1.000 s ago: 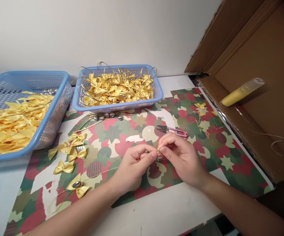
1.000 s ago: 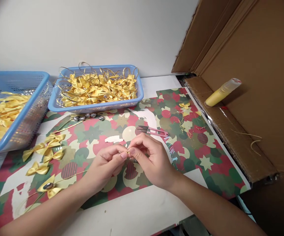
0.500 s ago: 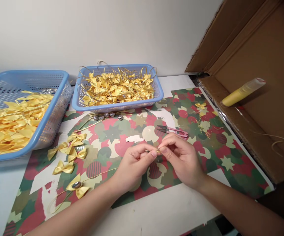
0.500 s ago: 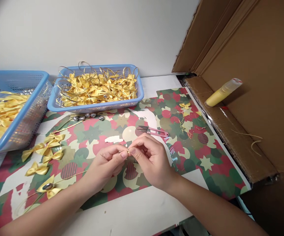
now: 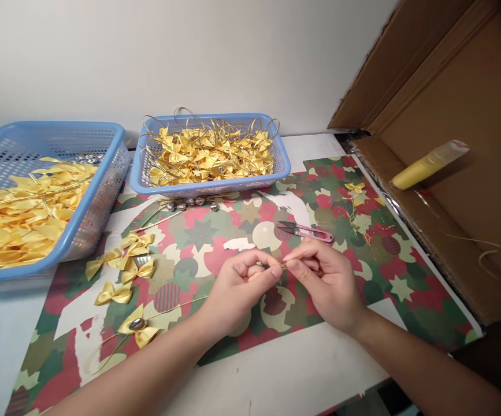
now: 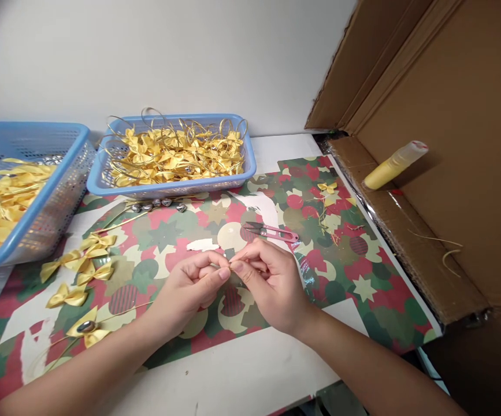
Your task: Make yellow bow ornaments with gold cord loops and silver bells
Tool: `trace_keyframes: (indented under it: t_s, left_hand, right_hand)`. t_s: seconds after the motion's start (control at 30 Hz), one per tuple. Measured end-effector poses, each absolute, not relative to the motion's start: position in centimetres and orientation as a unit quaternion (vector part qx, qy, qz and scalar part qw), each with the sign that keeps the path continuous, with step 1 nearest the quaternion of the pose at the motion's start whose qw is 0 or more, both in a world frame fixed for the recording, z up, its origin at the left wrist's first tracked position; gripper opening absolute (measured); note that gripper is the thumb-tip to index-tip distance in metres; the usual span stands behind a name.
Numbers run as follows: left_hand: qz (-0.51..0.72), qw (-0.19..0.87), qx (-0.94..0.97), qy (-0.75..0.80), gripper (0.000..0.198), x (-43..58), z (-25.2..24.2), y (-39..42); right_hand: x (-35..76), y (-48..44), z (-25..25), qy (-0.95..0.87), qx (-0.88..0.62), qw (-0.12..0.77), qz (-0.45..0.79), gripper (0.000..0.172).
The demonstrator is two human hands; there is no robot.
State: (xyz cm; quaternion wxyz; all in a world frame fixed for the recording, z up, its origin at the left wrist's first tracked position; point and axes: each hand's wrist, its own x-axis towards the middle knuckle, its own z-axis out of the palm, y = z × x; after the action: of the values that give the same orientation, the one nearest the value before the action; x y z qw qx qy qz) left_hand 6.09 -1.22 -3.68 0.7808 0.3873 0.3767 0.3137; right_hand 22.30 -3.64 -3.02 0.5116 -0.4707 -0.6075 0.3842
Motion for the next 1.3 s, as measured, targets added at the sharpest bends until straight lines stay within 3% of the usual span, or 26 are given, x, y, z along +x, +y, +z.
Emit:
trace_keyframes:
  t_s: [0.33, 0.47, 0.6, 0.7, 1.03, 1.3]
  left_hand:
    - [0.316, 0.786, 0.403, 0.346, 0.028, 5.7, -4.1, -1.3]
    - [0.305, 0.809, 0.394, 0.313, 0.009, 5.2, -4.4, -0.7]
    - [0.281, 0.844, 0.357, 0.284, 0.022, 5.1, -4.1, -0.3]
    - [0.258, 0.856, 0.336, 0.297, 0.016, 5.4, -3.9, -0.5]
    - [0.31, 0.786, 0.406, 0.349, 0.029, 5.9, -4.1, -1.5]
    - [0.307, 0.778, 0.428, 0.342, 0.025, 5.8, -4.4, -2.1]
  right_hand:
    - [22.5, -3.8, -2.8, -0.6, -0.465, 0.501, 0.415, 0.009]
    - [22.3, -3.8, -2.7, -0.573, -0.459, 0.501, 0.459, 0.012]
    - [22.2, -3.8, -2.8, -0.534, -0.458, 0.498, 0.507, 0.016]
    - [22.3, -3.8, -2.7, -0.522, -0.455, 0.5, 0.521, 0.017]
    - [22.2, -3.7, -2.9, -0.521, -0.441, 0.498, 0.535, 0.016]
    - [22.4, -3.9, -2.9, -0.549, -0.465, 0.491, 0.491, 0.015]
